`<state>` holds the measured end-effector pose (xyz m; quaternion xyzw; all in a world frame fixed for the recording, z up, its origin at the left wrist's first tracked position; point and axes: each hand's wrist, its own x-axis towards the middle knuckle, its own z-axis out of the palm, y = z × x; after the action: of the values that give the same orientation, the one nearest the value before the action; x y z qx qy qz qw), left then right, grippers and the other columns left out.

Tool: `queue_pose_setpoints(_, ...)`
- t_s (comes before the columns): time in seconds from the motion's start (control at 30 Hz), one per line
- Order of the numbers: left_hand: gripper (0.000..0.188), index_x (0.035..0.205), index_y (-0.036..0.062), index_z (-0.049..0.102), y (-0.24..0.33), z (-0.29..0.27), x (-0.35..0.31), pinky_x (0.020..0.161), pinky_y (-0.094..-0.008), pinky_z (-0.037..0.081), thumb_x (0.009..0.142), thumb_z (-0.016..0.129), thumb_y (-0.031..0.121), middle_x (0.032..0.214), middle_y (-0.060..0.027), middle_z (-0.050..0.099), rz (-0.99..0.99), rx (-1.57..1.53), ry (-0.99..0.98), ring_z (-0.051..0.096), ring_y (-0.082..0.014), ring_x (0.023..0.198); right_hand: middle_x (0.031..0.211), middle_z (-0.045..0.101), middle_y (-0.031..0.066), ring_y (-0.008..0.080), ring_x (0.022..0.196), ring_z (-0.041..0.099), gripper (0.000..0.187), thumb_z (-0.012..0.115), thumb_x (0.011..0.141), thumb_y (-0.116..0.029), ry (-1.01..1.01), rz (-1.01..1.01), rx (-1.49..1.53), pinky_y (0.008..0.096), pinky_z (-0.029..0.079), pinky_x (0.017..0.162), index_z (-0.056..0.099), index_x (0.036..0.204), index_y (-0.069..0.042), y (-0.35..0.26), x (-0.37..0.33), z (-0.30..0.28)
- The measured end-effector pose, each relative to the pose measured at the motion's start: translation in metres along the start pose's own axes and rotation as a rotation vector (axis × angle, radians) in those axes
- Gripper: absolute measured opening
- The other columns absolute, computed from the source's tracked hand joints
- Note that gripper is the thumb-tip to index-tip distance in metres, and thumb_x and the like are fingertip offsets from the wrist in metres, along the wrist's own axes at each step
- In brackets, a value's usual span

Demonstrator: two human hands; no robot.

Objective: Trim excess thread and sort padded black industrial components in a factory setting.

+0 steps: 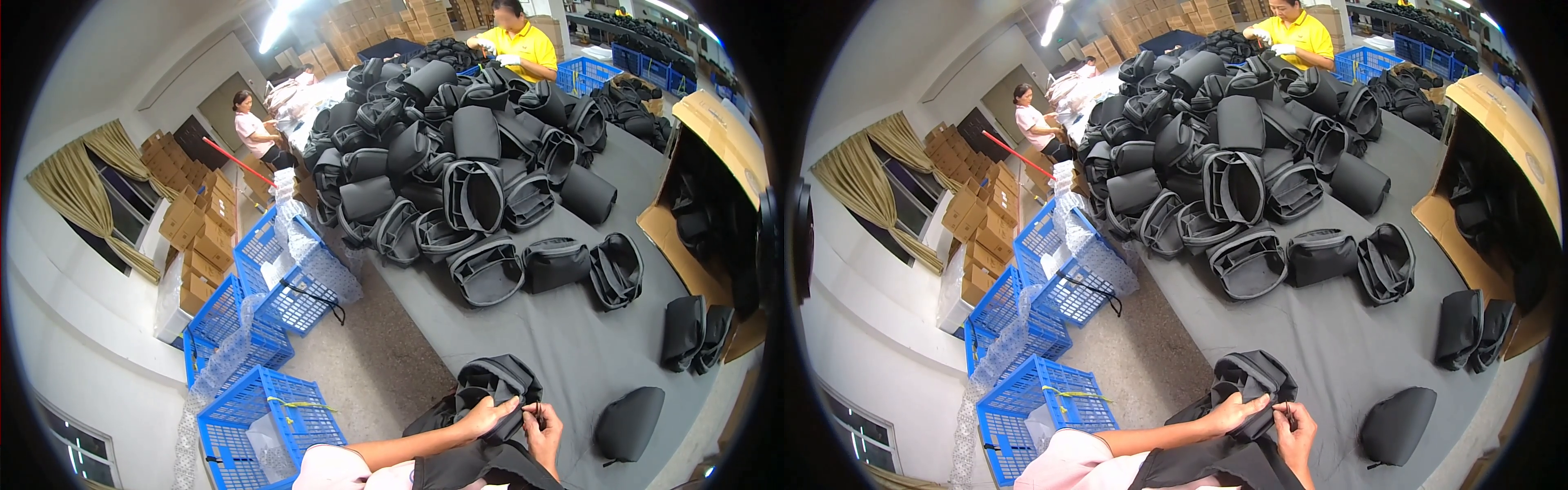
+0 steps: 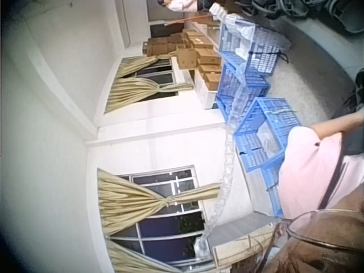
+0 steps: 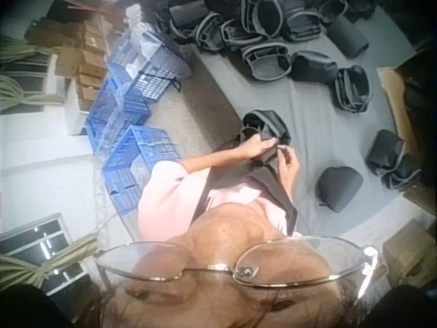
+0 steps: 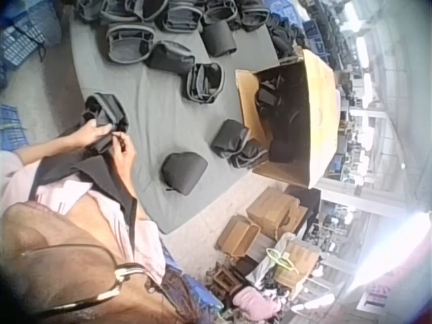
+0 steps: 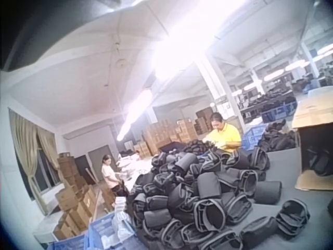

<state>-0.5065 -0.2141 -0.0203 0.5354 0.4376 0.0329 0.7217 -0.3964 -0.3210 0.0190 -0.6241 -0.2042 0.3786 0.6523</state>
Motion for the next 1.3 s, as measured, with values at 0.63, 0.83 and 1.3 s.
queue_pose_setpoints(0.63, 0.037, 0.07, 0.0087, 0.054, 0.006, -0.002, 0.004, 0.053, -0.0223, 0.034, 0.09, 0.052, 0.04, 0.066, 0.0077, 0.047, -0.035, -0.042, -0.083, 0.039, -0.0031, 0.06, 0.063, 0.047, -0.0073, 0.0005, 0.054, 0.036, 0.007, 0.058, 0.078, 0.002, 0.002, 0.088, 0.022, 0.0176, 0.029, 0.047, 0.058, 0.084, -0.002, 0.0, 0.005, -0.002)
queue_pose_setpoints(0.83, 0.039, 0.07, 0.0077, 0.053, 0.039, 0.0, -0.009, 0.053, -0.023, 0.034, 0.089, 0.052, 0.041, 0.065, 0.0071, 0.047, -0.048, -0.018, -0.085, 0.039, -0.0043, 0.06, 0.069, 0.048, -0.0061, 0.0007, 0.058, 0.038, 0.014, 0.057, 0.078, 0.003, 0.007, 0.068, 0.052, 0.0165, 0.03, 0.051, 0.057, 0.092, 0.0, 0.0, 0.008, -0.001)
queue_pose_setpoints(1.3, 0.07, 0.045, -0.0003, 0.034, 0.027, 0.008, -0.011, 0.038, -0.0329, 0.028, 0.082, 0.054, 0.056, 0.046, 0.0002, 0.033, 0.219, 0.259, 0.198, 0.033, -0.0075, 0.048, 0.082, 0.054, 0.0006, 0.0051, 0.062, 0.046, 0.018, 0.056, 0.086, -0.005, -0.091, 0.032, 0.204, 0.0186, 0.036, 0.051, 0.05, 0.103, -0.004, -0.005, 0.005, 0.012)
